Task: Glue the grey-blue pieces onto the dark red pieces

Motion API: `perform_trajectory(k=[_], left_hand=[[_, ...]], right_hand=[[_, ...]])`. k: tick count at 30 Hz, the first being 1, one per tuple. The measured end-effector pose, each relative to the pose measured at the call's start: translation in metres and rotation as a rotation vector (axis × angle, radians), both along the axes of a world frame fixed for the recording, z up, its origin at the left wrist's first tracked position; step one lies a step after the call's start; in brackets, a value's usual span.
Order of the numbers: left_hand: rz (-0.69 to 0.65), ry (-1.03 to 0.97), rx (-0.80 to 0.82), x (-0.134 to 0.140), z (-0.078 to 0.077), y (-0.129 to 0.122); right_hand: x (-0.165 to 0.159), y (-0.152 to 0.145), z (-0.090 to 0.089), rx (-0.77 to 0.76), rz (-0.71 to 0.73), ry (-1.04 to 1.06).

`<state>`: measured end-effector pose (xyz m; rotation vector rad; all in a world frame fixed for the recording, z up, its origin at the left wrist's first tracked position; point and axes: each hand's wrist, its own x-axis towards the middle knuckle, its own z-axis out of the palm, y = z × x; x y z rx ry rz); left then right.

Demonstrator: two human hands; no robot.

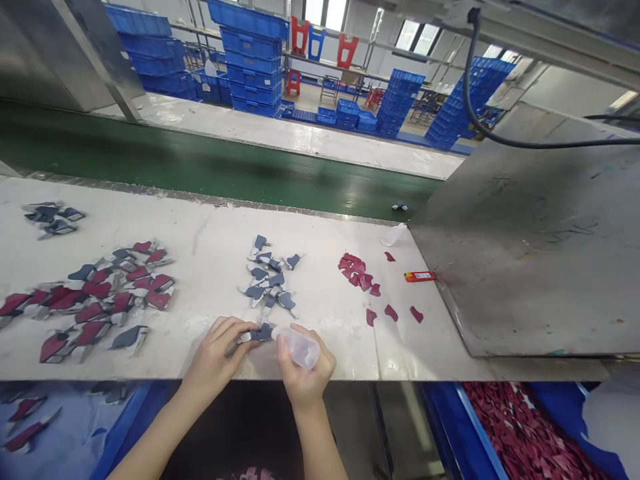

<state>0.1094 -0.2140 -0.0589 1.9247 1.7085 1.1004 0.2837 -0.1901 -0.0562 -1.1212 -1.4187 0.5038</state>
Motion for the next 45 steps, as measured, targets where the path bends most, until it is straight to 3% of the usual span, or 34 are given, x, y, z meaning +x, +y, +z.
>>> perform_trajectory(k=[27, 42, 45], left_hand=[[0.000, -0.008, -0.016, 0.002, 0.000, -0.002], [0.002, -0.016, -0.016, 0.003, 0.001, -0.002], [-0.001, -0.024, -0.019, 0.003, 0.002, -0.002]], right_hand=[[0.002, -0.002, 0.002, -0.027, -0.065, -0.035], [0.001, -0.007, -0.002, -0.049, -0.120, 0.183], [-0.006, -0.008, -0.001, -0.119, -0.046, 0.158]])
